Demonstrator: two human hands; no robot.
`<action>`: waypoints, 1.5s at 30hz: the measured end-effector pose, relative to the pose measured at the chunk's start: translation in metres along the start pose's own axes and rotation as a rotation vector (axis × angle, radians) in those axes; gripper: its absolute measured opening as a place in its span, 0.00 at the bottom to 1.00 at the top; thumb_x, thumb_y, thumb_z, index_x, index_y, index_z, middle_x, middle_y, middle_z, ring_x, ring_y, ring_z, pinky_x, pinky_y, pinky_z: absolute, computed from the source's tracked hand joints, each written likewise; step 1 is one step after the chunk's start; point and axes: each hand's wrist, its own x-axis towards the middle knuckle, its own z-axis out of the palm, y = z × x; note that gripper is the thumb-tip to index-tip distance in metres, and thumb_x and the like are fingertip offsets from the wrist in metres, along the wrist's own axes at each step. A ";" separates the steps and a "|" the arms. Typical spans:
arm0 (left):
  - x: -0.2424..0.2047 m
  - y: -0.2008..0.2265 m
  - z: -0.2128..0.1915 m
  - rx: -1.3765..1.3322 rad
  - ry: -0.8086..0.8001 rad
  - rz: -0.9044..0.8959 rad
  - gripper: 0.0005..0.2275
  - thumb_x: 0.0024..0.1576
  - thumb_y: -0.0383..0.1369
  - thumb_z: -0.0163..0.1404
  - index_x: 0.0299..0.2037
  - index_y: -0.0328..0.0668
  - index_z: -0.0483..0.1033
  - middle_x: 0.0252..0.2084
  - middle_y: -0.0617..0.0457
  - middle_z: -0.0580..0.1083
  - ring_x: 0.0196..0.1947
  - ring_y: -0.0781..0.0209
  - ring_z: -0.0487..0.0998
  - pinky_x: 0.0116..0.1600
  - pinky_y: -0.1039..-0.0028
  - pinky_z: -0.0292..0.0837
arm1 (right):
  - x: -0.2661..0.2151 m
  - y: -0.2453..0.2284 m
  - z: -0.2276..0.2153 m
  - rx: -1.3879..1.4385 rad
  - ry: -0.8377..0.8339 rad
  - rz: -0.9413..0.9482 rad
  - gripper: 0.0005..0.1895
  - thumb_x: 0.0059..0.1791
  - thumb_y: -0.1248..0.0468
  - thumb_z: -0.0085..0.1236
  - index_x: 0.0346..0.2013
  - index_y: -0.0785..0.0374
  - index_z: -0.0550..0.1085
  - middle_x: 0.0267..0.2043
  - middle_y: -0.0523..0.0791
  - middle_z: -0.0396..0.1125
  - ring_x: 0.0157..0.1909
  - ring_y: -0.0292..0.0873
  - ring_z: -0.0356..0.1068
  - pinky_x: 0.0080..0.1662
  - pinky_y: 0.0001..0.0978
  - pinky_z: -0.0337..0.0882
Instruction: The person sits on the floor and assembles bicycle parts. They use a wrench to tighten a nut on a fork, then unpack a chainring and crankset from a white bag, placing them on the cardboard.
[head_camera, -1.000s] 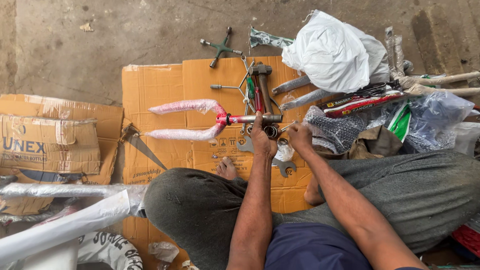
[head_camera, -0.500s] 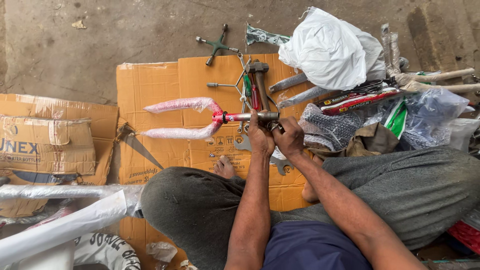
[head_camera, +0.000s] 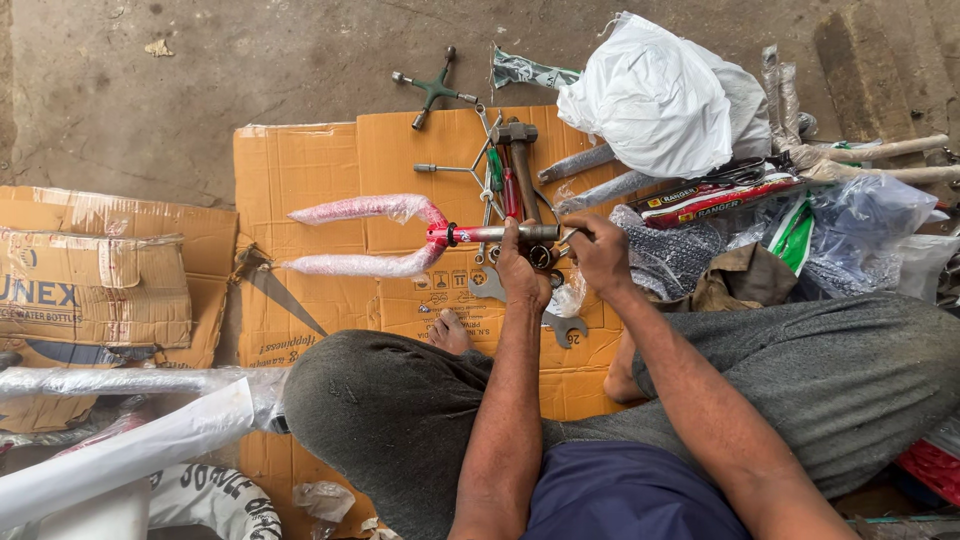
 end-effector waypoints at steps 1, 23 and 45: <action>-0.002 0.001 0.001 0.017 -0.005 0.006 0.21 0.63 0.49 0.49 0.46 0.34 0.76 0.34 0.50 0.73 0.32 0.62 0.76 0.34 0.71 0.74 | 0.002 -0.002 -0.002 0.008 -0.039 0.033 0.11 0.50 0.68 0.53 0.46 0.68 0.78 0.33 0.46 0.73 0.27 0.33 0.71 0.27 0.23 0.71; -0.028 -0.019 -0.012 0.029 -0.186 0.105 0.17 0.67 0.46 0.45 0.42 0.38 0.75 0.32 0.53 0.73 0.29 0.65 0.73 0.34 0.74 0.69 | 0.013 -0.029 0.000 0.182 -0.362 0.065 0.19 0.42 0.74 0.65 0.47 0.70 0.75 0.38 0.48 0.72 0.34 0.35 0.72 0.35 0.25 0.75; 0.011 0.033 -0.035 -0.249 0.262 0.224 0.13 0.59 0.40 0.56 0.35 0.37 0.74 0.31 0.49 0.76 0.29 0.58 0.78 0.32 0.70 0.73 | 0.014 -0.060 -0.017 -0.427 -0.549 0.262 0.18 0.39 0.66 0.68 0.43 0.61 0.76 0.38 0.44 0.74 0.40 0.40 0.73 0.45 0.38 0.73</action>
